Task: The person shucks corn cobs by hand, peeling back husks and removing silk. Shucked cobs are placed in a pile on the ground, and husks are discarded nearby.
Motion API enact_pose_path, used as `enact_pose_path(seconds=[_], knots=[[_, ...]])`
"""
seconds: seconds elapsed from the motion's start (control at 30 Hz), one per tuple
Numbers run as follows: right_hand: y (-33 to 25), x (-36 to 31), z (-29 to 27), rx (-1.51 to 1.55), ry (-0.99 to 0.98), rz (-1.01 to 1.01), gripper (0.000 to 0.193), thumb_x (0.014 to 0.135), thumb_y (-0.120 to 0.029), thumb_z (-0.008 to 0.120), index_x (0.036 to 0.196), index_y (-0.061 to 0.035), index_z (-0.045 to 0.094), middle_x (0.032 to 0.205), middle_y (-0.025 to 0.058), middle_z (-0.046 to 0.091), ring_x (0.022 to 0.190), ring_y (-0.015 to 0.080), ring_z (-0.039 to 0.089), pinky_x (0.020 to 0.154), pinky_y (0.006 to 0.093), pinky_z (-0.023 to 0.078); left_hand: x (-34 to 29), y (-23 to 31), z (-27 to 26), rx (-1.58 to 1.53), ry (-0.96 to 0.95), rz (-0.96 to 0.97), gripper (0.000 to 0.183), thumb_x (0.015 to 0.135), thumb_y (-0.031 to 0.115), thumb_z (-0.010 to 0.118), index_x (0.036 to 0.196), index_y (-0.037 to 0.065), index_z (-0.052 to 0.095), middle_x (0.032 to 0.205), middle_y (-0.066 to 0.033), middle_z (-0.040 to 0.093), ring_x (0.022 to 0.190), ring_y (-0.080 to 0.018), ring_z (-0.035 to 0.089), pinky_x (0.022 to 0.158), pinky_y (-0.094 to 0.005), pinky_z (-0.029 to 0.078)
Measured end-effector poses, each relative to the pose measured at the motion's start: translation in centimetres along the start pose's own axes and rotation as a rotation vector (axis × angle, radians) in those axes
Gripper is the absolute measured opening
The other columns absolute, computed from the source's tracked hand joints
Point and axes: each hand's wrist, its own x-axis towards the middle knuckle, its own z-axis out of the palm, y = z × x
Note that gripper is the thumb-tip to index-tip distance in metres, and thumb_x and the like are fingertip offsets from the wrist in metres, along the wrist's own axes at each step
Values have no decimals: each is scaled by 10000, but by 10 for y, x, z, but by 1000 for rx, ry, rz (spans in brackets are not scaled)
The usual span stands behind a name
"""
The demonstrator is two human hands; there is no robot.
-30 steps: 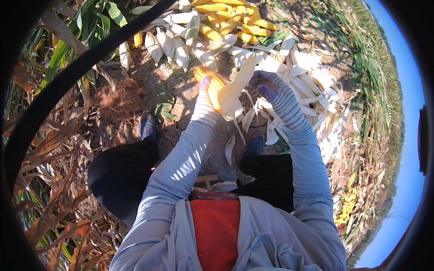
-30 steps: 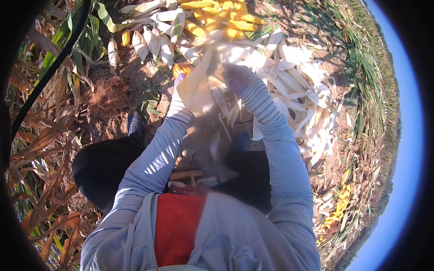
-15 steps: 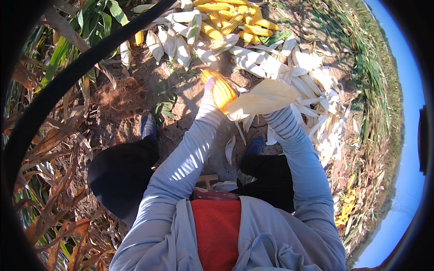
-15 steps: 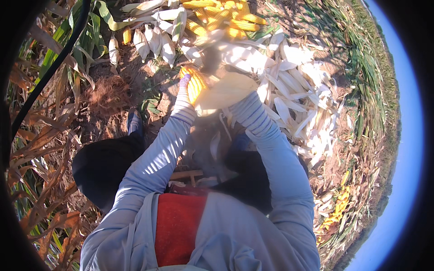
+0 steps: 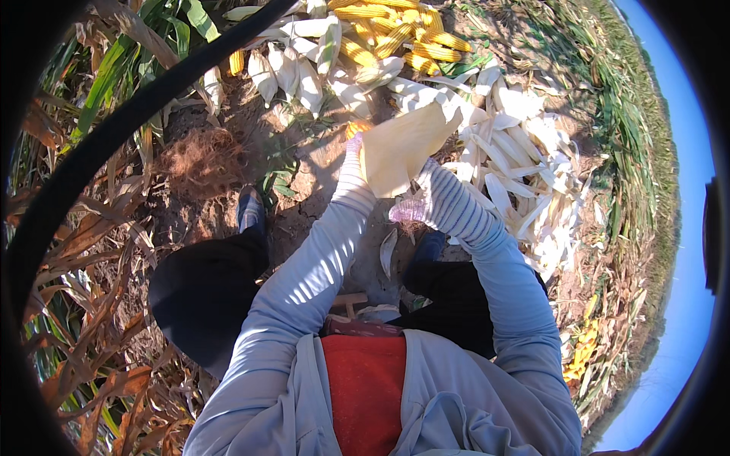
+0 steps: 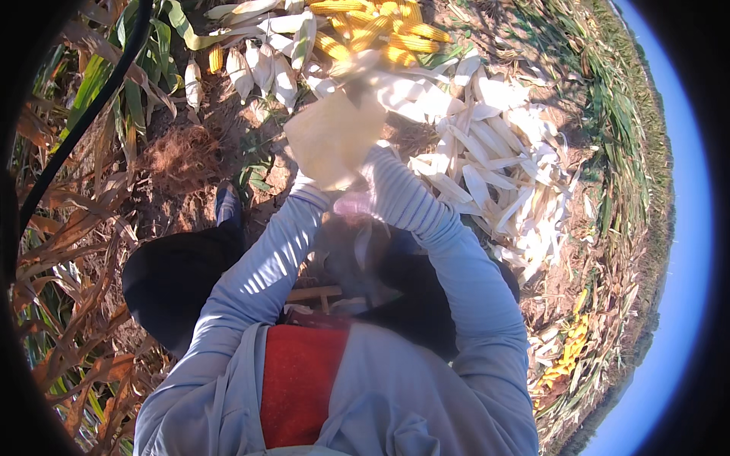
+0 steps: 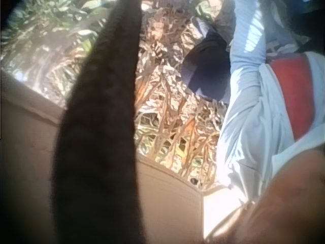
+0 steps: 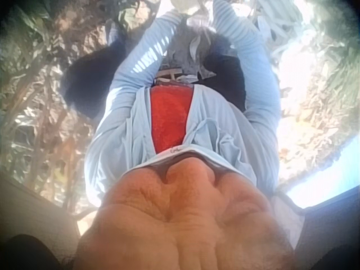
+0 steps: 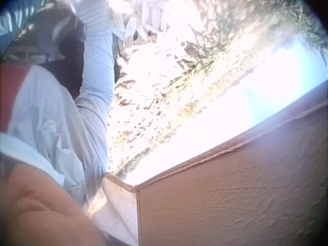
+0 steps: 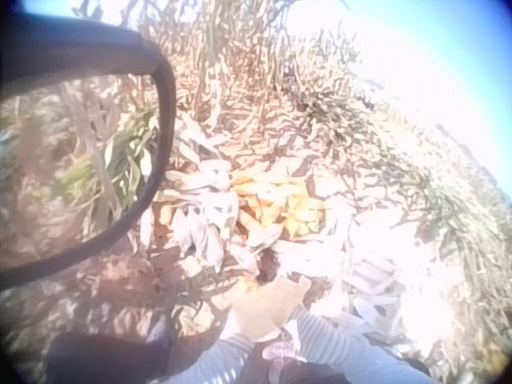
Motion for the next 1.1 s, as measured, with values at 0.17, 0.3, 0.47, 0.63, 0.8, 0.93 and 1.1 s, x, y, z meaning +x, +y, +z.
enact_pose_path(seconds=[0.17,0.3,0.47,0.63,0.8,0.93,1.1], knots=[[5,9,22,-368,85,-40,291,755,-178,630,1018,-68,570,1048,105,559,939,231,550,899,366,386,-12,-1,-2,-3,-6,-62,543,757,404,605,1139,43,466,986,-153,553,874,-293,562,770,-409,482],[26,3,33,-256,194,-303,300,743,-219,637,1007,-87,588,995,96,593,952,246,544,992,396,259,-24,-5,-2,-30,-56,-149,539,765,402,595,1139,36,465,991,-156,552,874,-291,563,769,-406,484],[40,-4,43,265,254,16,280,718,-196,663,970,-82,617,1000,82,596,990,233,511,979,400,255,-20,-5,5,-20,-88,-143,534,774,399,583,1140,28,464,998,-161,551,874,-289,565,768,-402,486],[50,-2,31,698,293,24,395,836,-329,573,1028,12,520,760,21,520,664,104,486,608,239,395,-12,-2,12,28,-85,-64,530,784,395,571,1141,19,463,1005,-166,551,875,-287,567,767,-398,488],[62,8,26,976,183,-117,288,872,-257,503,993,4,520,803,73,539,710,150,540,681,283,473,-12,-2,15,29,-98,-53,526,794,392,559,1142,11,462,1012,-171,550,875,-285,569,766,-394,490],[49,9,28,1148,277,-4,135,808,-109,562,867,10,582,733,68,556,615,142,543,593,294,469,-16,-1,19,-4,-131,-86,523,801,390,550,1142,4,461,1017,-175,549,875,-283,571,765,-391,491],[30,0,19,1713,-86,-7,93,764,-93,635,730,-15,597,657,39,543,510,109,512,517,303,468,-25,5,23,-162,-407,-286,519,811,387,538,1143,-5,460,1024,-180,549,875,-281,573,764,-387,493]])
